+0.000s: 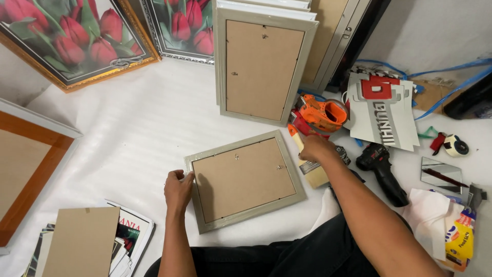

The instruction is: The person sits on the floor and works on a picture frame: they press the backing board into the frame, wipe the frame edges with a cloth, and brush along the frame edges with a wide brush. Finished frames are stacked nearby as they handle them one at a time.

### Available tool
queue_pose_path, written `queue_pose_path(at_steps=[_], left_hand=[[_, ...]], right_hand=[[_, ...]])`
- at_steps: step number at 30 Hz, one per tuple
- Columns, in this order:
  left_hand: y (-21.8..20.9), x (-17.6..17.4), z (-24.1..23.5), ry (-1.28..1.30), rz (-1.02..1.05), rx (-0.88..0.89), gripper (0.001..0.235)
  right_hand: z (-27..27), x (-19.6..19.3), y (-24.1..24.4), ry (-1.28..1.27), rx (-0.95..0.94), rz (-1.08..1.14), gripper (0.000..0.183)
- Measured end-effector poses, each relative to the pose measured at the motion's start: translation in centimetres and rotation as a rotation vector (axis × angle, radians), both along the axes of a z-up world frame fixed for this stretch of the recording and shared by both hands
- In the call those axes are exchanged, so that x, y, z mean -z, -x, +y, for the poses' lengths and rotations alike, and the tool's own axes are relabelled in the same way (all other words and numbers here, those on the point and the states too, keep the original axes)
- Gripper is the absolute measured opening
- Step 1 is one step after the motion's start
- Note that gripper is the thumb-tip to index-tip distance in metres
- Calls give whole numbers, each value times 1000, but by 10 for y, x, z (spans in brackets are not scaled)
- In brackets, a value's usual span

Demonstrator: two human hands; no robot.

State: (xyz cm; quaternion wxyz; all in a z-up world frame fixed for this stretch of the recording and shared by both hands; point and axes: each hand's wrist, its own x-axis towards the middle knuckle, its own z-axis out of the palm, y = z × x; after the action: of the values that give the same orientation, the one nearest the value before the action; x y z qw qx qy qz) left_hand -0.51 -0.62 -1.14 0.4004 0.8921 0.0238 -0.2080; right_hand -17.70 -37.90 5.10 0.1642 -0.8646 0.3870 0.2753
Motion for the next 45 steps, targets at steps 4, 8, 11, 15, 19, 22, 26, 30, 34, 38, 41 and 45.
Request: queue_pose_path(at_steps=[4, 8, 11, 15, 19, 22, 26, 30, 34, 38, 41, 45], left_hand=[[2, 2, 0, 10, 43, 8, 63], [2, 0, 0, 23, 67, 30, 65], [0, 0, -1, 20, 65, 50, 65], [1, -3, -1, -18, 68, 79, 65], [2, -5, 0, -49, 76, 75, 67], [-1, -3, 0, -68, 74, 79, 67], [-3, 9, 4, -133, 93, 116, 64], [-9, 24, 8, -249, 44, 194, 46], [-5, 14, 8, -192, 28, 197, 47], [-3, 15, 8, -198, 36, 251, 48], [2, 8, 8, -203, 34, 249, 44], [4, 4, 7, -208, 50, 230, 54]], right_hand=[[1, -2, 4, -2, 15, -6, 55], [2, -1, 3, 51, 10, 33, 51], [-23, 46, -1, 74, -3, -20, 59], [-6, 33, -6, 27, -39, -271, 48], [13, 34, -6, -163, -31, -337, 55], [19, 31, -8, -150, -82, -264, 56], [25, 27, -4, -175, 7, -256, 62], [5, 82, -3, -253, 175, -315, 75], [15, 71, 0, -285, 221, -287, 79], [11, 78, 7, -359, 235, -286, 64], [12, 77, 7, -367, 228, -283, 58], [6, 84, 6, -377, 220, -296, 58]])
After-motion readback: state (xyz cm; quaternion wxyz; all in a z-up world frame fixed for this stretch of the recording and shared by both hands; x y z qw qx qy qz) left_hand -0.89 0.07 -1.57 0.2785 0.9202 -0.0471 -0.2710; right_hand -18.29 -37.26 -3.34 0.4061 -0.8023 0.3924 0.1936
